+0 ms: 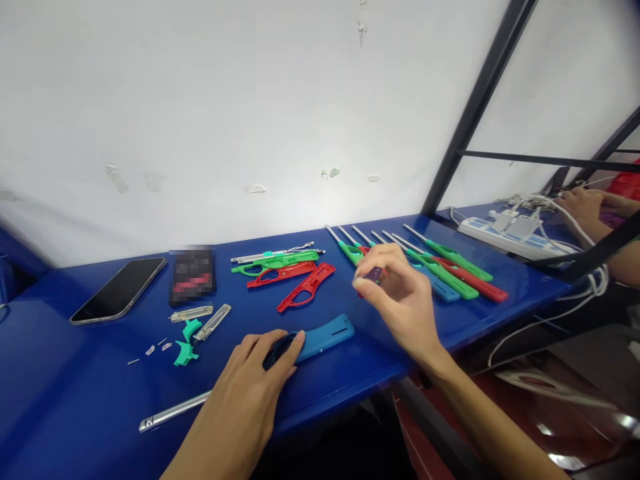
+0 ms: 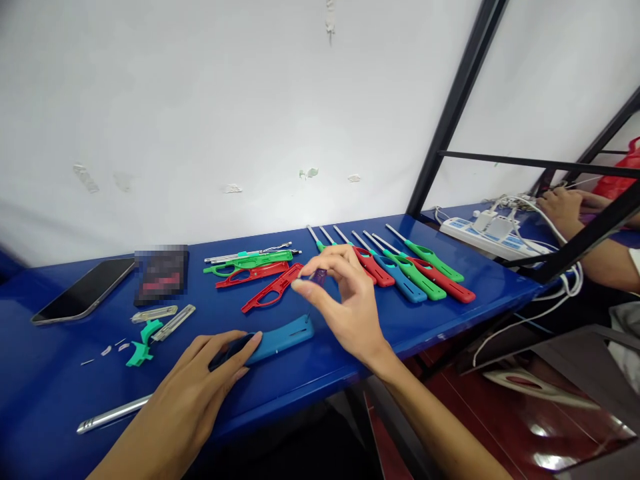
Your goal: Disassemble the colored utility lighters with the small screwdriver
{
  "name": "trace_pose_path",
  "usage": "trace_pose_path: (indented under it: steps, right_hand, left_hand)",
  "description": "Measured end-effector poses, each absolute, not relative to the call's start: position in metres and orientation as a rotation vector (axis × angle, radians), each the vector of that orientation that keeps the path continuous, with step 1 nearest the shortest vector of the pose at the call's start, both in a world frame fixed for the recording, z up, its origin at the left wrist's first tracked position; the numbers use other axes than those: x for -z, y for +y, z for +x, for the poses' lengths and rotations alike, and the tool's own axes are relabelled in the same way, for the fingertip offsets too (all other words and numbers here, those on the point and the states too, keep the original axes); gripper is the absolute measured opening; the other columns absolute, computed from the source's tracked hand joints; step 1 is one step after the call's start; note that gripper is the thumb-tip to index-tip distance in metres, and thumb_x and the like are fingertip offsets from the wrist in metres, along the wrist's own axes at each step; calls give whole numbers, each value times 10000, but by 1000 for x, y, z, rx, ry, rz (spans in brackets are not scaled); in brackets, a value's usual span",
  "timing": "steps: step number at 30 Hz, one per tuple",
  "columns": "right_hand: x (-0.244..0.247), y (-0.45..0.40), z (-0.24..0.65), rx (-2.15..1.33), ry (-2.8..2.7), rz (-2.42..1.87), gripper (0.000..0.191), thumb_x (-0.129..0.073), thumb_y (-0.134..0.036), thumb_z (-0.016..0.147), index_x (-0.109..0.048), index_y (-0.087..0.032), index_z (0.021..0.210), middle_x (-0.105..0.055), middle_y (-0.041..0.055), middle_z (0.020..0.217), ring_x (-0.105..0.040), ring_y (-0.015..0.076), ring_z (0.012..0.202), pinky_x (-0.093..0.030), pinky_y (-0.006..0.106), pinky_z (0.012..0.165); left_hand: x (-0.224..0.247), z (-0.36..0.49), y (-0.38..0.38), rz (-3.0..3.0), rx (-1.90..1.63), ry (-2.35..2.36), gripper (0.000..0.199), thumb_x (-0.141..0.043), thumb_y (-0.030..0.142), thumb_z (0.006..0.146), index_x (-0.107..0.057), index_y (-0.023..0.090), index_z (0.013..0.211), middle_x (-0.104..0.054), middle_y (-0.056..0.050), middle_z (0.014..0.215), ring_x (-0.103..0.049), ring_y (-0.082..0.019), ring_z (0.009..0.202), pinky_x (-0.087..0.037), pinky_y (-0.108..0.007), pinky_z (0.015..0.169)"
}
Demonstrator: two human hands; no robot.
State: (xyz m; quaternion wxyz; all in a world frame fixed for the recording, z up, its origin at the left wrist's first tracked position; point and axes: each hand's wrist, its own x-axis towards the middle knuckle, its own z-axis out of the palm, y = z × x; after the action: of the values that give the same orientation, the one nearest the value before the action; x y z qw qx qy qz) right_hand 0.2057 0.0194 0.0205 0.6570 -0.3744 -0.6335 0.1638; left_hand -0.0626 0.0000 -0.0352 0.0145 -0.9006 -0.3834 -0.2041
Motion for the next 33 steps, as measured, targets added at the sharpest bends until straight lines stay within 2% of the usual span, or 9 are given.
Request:
trace_pose_path:
  steps: [3, 8, 11, 14, 18, 20, 25, 29, 33]
  right_hand:
    - [-22, 20, 204, -386, -1390, -878, 62, -778, -338, 973, -810, -297, 1005, -679, 20, 866, -624, 215, 828, -558, 392, 812]
    - [-11, 28, 211, -527, -1407, -773, 286, -549, -449, 1101, -664, -333, 1337, -681, 11, 868, -685, 215, 782, -591, 398, 762]
    - [-6, 32, 211, -587, -1436, -734, 256, -465, -450, 1123, -657, -314, 1225, -646, 9, 814, -691, 224, 772, -604, 405, 746]
    - [-6, 31, 208, -549, -1435, -748, 320, -473, -495, 1109, -699, -276, 1049, -685, 75, 987, -692, 260, 927, -608, 424, 782]
    - [-12, 24, 204, -359, -1358, -807, 157, -764, -431, 974, -766, -287, 912, -628, 55, 1005, -607, 256, 1004, -552, 410, 887]
    - [-16, 20, 204, -334, -1359, -853, 55, -817, -318, 940, -810, -311, 995, -619, 29, 919, -595, 236, 917, -533, 396, 865]
    - [-13, 16, 202, -377, -1412, -872, 322, -563, -345, 1108, -635, -342, 1422, -687, 25, 931, -657, 233, 914, -547, 408, 847]
    - [-11, 18, 203, -432, -1468, -849, 249, -450, -394, 1148, -666, -326, 1252, -712, 43, 1069, -680, 227, 1035, -560, 430, 962]
    - [-21, 15, 206, -479, -1490, -911, 172, -706, -412, 1028, -748, -323, 1169, -674, 55, 1236, -646, 251, 1154, -575, 397, 942]
  left_hand:
    - [36, -64, -1, -2808, 629, -1202, 590, -434, 138, 1087, -449, 366, 1631, -628, -76, 1457, -600, -315, 1254, -612, -531, 1019]
    - [33, -63, -1, -2798, 654, -1159, 563, -434, 113, 1080, -501, 316, 1601, -649, -94, 1424, -627, -299, 1216, -629, -495, 993]
    - [32, -62, 0, -2789, 619, -1124, 520, -441, 124, 1085, -547, 286, 1567, -670, -110, 1397, -640, -321, 1198, -642, -525, 968]
    - [32, -62, -1, -2769, 594, -1150, 522, -451, 137, 1081, -544, 300, 1569, -666, -114, 1407, -638, -353, 1208, -646, -576, 947]
    - [32, -62, 0, -2784, 584, -1129, 517, -470, 142, 1076, -546, 287, 1566, -669, -122, 1402, -653, -346, 1189, -651, -568, 949]
    - [31, -62, 0, -2774, 585, -1118, 516, -469, 137, 1075, -550, 280, 1564, -675, -125, 1395, -656, -349, 1189, -651, -574, 949]
    - [29, -63, 0, -2775, 564, -1106, 535, -479, 129, 1068, -538, 284, 1576, -679, -115, 1403, -664, -331, 1181, -654, -537, 959]
    - [30, -63, 0, -2777, 585, -1123, 533, -466, 142, 1079, -523, 298, 1586, -669, -109, 1415, -647, -336, 1197, -644, -550, 961]
    - [38, -63, 0, -2782, 620, -1166, 549, -429, 141, 1097, -483, 328, 1610, -646, -95, 1441, -623, -317, 1208, -624, -537, 983]
